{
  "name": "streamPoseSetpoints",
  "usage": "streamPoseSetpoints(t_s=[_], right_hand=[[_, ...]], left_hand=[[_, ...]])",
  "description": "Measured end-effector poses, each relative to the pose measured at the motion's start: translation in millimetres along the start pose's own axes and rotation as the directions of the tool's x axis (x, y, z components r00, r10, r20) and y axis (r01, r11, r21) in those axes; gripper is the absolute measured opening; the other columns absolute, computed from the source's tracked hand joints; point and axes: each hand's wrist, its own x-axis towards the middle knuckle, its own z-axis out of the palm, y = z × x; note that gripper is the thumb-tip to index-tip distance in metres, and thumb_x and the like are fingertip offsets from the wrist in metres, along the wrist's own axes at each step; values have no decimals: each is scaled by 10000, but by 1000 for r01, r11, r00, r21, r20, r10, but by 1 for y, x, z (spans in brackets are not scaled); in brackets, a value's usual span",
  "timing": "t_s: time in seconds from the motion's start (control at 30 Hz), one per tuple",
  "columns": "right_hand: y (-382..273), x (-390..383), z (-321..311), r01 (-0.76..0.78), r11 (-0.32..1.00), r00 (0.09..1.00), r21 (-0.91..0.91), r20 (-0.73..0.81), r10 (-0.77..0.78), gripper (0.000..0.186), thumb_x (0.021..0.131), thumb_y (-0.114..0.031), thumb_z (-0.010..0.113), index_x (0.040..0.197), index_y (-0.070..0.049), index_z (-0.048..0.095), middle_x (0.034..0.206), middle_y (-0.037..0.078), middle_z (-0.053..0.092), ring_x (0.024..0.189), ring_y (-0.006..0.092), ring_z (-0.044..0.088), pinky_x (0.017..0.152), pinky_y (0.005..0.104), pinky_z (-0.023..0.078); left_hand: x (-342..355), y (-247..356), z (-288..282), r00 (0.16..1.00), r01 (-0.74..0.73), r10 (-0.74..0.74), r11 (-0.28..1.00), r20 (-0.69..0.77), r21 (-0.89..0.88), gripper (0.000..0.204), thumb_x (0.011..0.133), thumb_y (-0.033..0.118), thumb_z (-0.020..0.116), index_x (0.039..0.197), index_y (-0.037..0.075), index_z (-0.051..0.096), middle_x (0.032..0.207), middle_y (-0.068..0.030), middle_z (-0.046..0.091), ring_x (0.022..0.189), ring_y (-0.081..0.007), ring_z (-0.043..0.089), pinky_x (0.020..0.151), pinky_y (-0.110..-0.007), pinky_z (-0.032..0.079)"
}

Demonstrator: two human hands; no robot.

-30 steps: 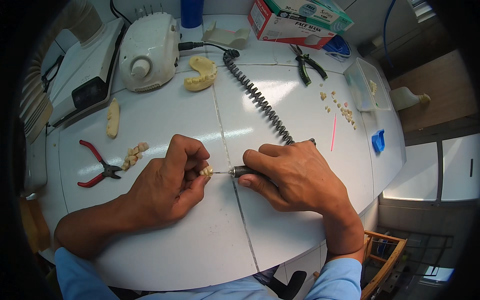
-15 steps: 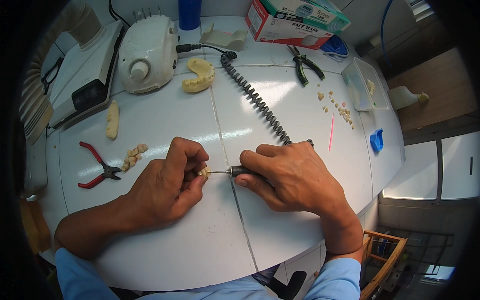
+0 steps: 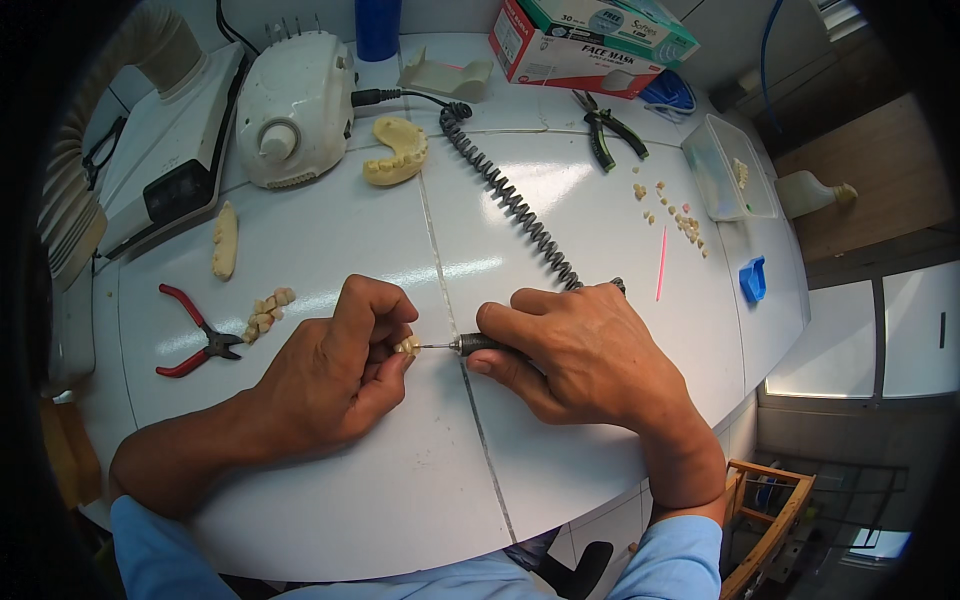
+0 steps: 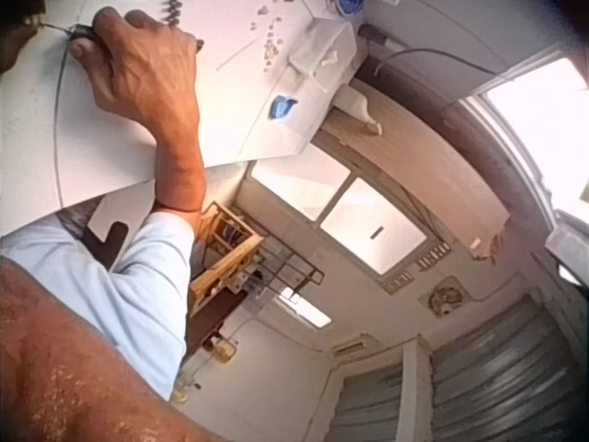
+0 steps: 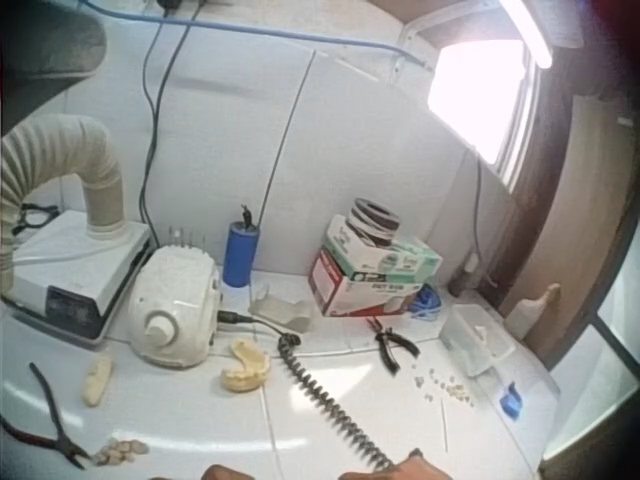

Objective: Polishing a small dental crown or prosthetic component using a handheld rotary tool.

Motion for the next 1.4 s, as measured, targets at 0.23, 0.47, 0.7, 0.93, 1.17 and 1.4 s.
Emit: streamPoseSetpoints(t_s=[0.23, 0.47, 0.7, 0.93, 1.17, 1.4], right_hand=[[-1, 0, 0, -8, 1000, 1000, -22, 6, 9, 283, 996, -380, 759, 962, -106, 698, 713, 64, 597, 583, 290, 591, 536, 435, 417], [-2, -1, 0, -15, 1000, 1000, -26, 4, 15, 350, 1072, -456, 655, 957, -126, 650, 705, 59, 597, 550, 325, 612, 535, 467, 433], [-2, -1, 0, 4, 1000, 1000, -31, 13, -4, 310, 1018, -418, 726, 949, -120, 675, 706, 57, 588, 555, 302, 590, 529, 446, 417], [-1, 0, -1, 9, 1000, 1000, -25, 25, -8, 348, 1066, -451, 665, 951, -123, 650, 715, 65, 595, 560, 329, 610, 535, 469, 428], [-1, 0, -1, 14, 1000, 1000, -28, 9, -14, 278, 996, -381, 761, 956, -114, 695, 704, 53, 585, 555, 277, 572, 523, 422, 409], [0, -1, 3, -17, 1000, 1000, -18, -11, 16, 317, 1035, -425, 707, 949, -122, 676, 699, 55, 591, 546, 294, 584, 526, 441, 415]], left_hand=[[0, -1, 1, 1000, -4, 4, 1000, -14, 7, 450, 987, -38, 657, 1314, 18, 354, 998, -154, 670, 725, -183, 707, 673, -318, 569], [1, 0, 2, 1000, -11, 11, 1000, -6, 14, 458, 976, -43, 665, 1308, 14, 354, 964, -128, 668, 703, -167, 705, 654, -302, 566], [0, 1, 2, 1000, -25, 25, 999, -5, 36, 463, 969, -42, 672, 1305, 9, 357, 951, -130, 667, 710, -179, 717, 674, -313, 584], [0, 3, -1, 999, 21, -22, 999, 29, 34, 444, 986, -32, 660, 1308, 5, 357, 1027, -165, 681, 789, -214, 760, 737, -332, 614], [0, 1, 0, 999, 12, -13, 999, 35, 30, 443, 997, -19, 662, 1316, 6, 356, 1091, -198, 676, 884, -269, 785, 819, -357, 635], [1, 4, -1, 999, 17, -19, 999, 49, 37, 441, 996, -23, 661, 1322, 1, 364, 1089, -219, 694, 913, -307, 795, 865, -386, 637]])
